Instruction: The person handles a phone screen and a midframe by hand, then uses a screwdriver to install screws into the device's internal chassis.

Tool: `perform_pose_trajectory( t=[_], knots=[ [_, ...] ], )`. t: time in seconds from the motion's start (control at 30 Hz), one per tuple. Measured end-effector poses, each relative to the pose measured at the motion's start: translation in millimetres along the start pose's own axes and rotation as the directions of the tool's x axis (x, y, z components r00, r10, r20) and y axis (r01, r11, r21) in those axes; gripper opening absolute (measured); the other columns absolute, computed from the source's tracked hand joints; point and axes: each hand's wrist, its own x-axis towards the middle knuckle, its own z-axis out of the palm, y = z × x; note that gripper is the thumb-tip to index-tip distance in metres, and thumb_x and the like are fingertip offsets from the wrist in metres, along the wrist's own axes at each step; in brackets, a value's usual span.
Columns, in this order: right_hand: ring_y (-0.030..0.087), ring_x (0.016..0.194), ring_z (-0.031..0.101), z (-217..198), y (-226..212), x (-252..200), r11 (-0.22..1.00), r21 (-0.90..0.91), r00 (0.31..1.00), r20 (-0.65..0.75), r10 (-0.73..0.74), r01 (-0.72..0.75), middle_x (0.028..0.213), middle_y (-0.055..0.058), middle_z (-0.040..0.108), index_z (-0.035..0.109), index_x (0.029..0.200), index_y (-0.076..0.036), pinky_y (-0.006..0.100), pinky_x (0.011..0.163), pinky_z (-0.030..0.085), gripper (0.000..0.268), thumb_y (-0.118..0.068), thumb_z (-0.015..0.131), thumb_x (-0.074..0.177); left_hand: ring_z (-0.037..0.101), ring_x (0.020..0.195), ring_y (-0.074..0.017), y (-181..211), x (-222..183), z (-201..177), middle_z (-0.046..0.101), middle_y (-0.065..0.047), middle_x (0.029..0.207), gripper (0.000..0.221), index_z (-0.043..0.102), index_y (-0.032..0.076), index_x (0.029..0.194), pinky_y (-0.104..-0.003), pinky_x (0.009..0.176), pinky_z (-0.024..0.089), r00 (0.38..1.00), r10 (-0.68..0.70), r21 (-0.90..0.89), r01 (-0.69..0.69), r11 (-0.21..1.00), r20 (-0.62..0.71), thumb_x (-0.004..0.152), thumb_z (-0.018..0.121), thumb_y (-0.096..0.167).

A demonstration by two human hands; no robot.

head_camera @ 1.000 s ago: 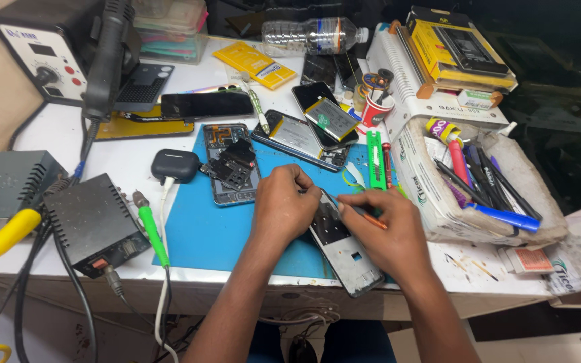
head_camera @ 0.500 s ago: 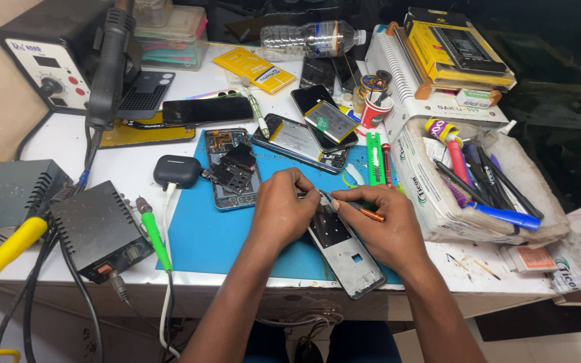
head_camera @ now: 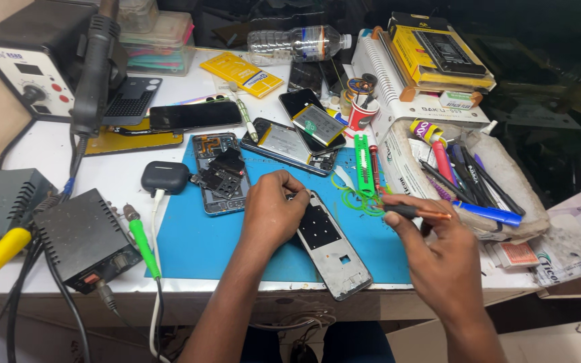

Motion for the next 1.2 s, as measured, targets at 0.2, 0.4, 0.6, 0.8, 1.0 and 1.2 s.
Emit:
perform_pose_trajectory(
  t=[0.2, 0.4, 0.6, 0.8, 1.0, 1.2],
  knots=[
    [0.021, 0.085, 0.066, 4, 7, -7, 0.965, -0.23, 0.992, 0.03, -0.12, 0.124, 0.091, 0.011, 0.072, 0.08, 0.102, -0.008, 0.035, 0.073, 0.052, 0.017, -0.017, 0.072, 0.09, 0.074, 0.073, -0.0243, -1, -1, 3, 0.076, -0.013, 0.078, 0.019, 0.074, 0.003, 0.087, -0.038, 0.073, 0.057, 0.996, 0.057, 0.006, -0.057, 0.998, -0.073, 0.078, 0.075, 0.02],
    [0.021, 0.079, 0.068, 15, 19, -11, 0.985, -0.168, 1.0, 0.0, -0.022, 0.022, 0.088, 0.011, 0.072, 0.077, 0.1, -0.008, 0.035, 0.067, 0.052, 0.017, -0.021, 0.071, 0.091, 0.073, 0.08, -0.0197, -1, 1, 7, 0.076, -0.012, 0.096, 0.036, 0.065, 0.002, 0.113, -0.032, 0.068, 0.056, 0.999, -0.012, -0.34, 0.024, 0.94, 0.036, 0.078, 0.073, 0.009],
    [0.019, 0.077, 0.069, 14, 16, -23, 0.995, -0.066, 0.994, -0.069, -0.08, 0.076, 0.091, 0.008, 0.073, 0.076, 0.105, -0.008, 0.031, 0.072, 0.052, 0.019, -0.021, 0.07, 0.093, 0.07, 0.082, -0.0169, 1, -10, 6, 0.076, -0.017, 0.098, 0.04, 0.057, 0.002, 0.126, -0.027, 0.071, 0.055, 0.989, -0.145, -0.719, 0.129, 0.683, 0.04, 0.088, 0.069, 0.005],
    [0.014, 0.087, 0.072, 9, 18, -22, 0.999, 0.015, 0.995, -0.086, -0.046, 0.047, 0.094, 0.006, 0.074, 0.076, 0.105, -0.007, 0.029, 0.079, 0.054, 0.019, -0.019, 0.072, 0.09, 0.072, 0.081, -0.0153, 25, -5, -17, 0.078, -0.013, 0.098, 0.033, 0.065, -0.005, 0.121, -0.029, 0.073, 0.057, 0.989, -0.141, -0.763, 0.064, 0.643, -0.036, 0.09, 0.069, 0.006],
    [0.02, 0.085, 0.069, 15, 53, -21, 0.921, 0.352, 0.982, -0.142, -0.124, 0.168, 0.105, 0.012, 0.067, 0.06, 0.107, 0.001, 0.031, 0.076, 0.06, 0.017, -0.014, 0.06, 0.1, 0.073, 0.101, -0.0264, 38, -7, -28, 0.076, -0.016, 0.113, 0.04, 0.072, 0.006, 0.123, -0.036, 0.087, 0.055, 0.992, 0.126, -0.063, -0.126, 0.99, -0.009, 0.085, 0.076, 0.018],
    [0.025, 0.073, 0.076, 15, 72, -23, 0.788, 0.61, 0.995, 0.007, 0.1, -0.084, 0.087, 0.019, 0.072, 0.04, 0.116, -0.008, 0.036, 0.068, 0.064, 0.019, -0.026, 0.042, 0.108, 0.066, 0.118, -0.0355, 42, -19, -8, 0.07, -0.018, 0.125, 0.051, 0.068, 0.014, 0.131, -0.045, 0.1, 0.05, 0.987, 0.07, 0.312, -0.112, 0.943, 0.142, 0.085, 0.076, 0.032]
  ],
)
